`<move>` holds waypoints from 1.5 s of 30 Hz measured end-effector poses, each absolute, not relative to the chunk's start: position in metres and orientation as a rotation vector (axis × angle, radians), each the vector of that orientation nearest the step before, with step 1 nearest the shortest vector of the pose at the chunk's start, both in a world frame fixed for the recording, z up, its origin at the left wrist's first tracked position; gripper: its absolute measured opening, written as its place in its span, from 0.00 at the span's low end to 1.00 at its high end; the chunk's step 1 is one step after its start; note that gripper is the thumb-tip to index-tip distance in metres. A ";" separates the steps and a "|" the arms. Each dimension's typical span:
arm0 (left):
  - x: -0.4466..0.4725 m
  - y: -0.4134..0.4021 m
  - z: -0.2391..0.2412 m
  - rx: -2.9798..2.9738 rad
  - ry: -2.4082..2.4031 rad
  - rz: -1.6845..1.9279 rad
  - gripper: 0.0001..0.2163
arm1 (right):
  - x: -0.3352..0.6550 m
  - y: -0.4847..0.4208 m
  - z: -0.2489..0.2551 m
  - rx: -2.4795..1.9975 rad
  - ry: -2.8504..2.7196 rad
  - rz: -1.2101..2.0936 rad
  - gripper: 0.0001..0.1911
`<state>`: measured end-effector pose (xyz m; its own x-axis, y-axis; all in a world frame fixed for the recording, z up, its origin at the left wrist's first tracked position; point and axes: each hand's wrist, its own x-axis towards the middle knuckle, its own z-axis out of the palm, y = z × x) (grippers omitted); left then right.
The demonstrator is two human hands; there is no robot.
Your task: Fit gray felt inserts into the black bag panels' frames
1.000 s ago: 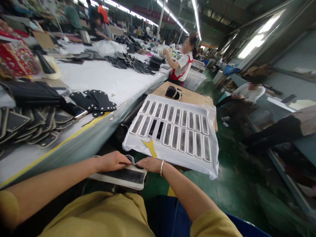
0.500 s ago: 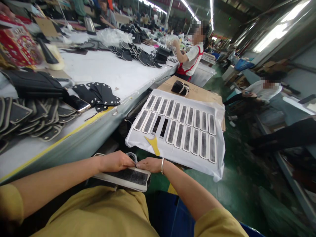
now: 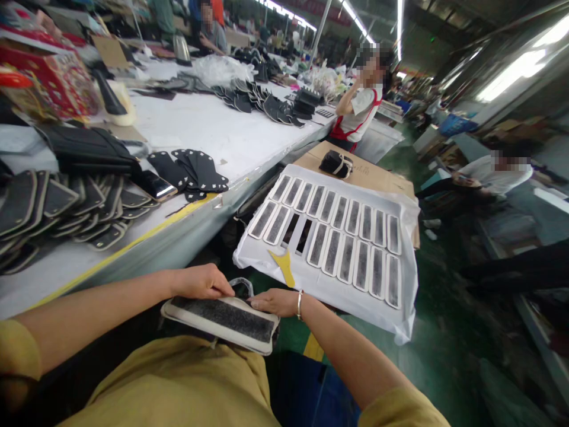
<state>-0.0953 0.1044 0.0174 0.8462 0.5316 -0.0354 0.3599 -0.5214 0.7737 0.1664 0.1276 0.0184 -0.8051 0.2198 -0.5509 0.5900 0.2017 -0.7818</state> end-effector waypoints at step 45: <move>-0.129 0.095 -0.002 2.439 0.568 0.370 0.14 | 0.106 0.126 0.007 0.700 2.317 -1.619 0.32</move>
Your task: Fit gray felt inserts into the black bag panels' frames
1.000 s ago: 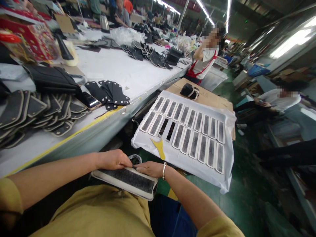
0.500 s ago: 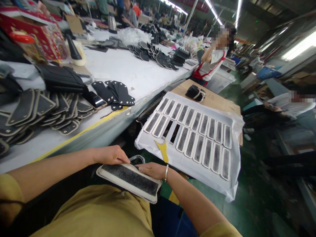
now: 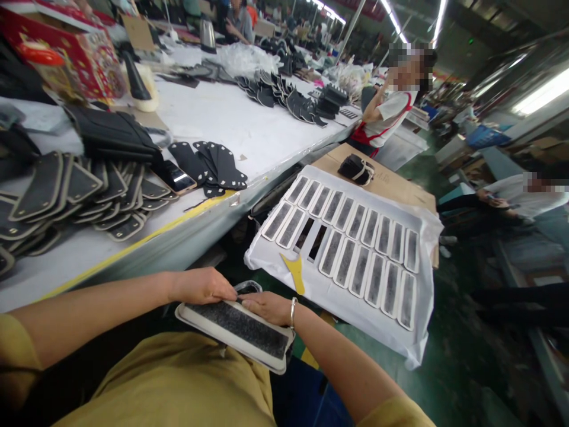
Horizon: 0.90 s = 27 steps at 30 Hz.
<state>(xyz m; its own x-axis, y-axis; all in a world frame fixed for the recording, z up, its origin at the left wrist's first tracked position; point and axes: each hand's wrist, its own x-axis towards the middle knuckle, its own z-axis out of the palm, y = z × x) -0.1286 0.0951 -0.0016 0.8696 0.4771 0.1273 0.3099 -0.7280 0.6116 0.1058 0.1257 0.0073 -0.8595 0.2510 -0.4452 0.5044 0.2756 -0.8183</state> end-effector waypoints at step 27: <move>-0.173 0.097 0.005 2.340 0.642 0.394 0.13 | 0.082 0.130 0.002 0.678 2.343 -1.655 0.33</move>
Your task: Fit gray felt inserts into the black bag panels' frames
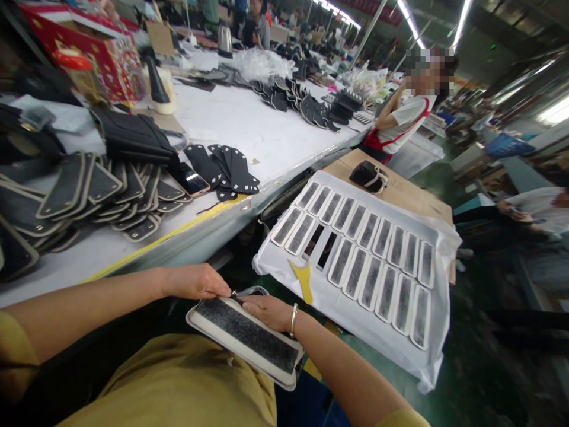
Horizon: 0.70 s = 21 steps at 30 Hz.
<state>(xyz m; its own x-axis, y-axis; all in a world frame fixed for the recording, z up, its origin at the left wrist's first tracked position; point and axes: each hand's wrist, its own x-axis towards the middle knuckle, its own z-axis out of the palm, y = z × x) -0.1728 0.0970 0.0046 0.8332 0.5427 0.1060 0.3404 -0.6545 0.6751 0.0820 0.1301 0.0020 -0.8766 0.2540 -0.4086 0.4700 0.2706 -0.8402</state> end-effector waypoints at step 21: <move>-0.196 0.095 -0.004 2.170 0.739 0.501 0.11 | 0.049 0.135 -0.009 0.693 2.445 -1.530 0.36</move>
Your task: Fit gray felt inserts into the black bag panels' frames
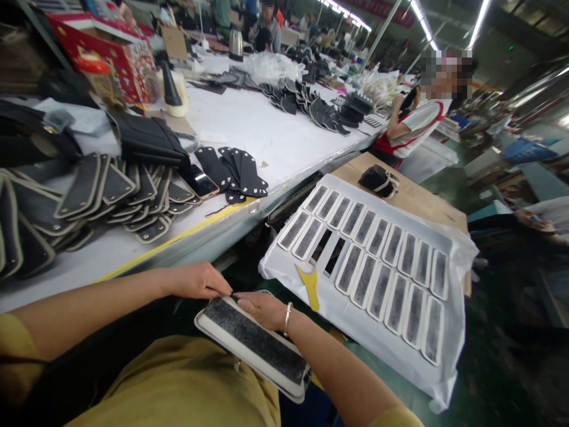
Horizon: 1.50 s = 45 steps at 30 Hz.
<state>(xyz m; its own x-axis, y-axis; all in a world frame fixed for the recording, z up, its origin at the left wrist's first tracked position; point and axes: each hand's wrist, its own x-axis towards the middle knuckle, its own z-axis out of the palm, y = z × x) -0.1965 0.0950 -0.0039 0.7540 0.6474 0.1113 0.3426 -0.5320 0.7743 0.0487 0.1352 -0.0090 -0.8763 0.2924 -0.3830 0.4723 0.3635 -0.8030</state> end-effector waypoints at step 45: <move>-0.115 0.121 0.015 1.870 0.784 -0.052 0.15 | 0.176 0.119 -0.010 1.052 2.128 -2.002 0.35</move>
<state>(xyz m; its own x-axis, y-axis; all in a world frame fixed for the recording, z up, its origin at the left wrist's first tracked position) -0.1146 0.1210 0.0152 0.7834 0.4909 -0.3812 0.5372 -0.2264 0.8125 0.1756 0.1192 -0.0095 -0.7697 0.4410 -0.4616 0.4876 -0.0604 -0.8709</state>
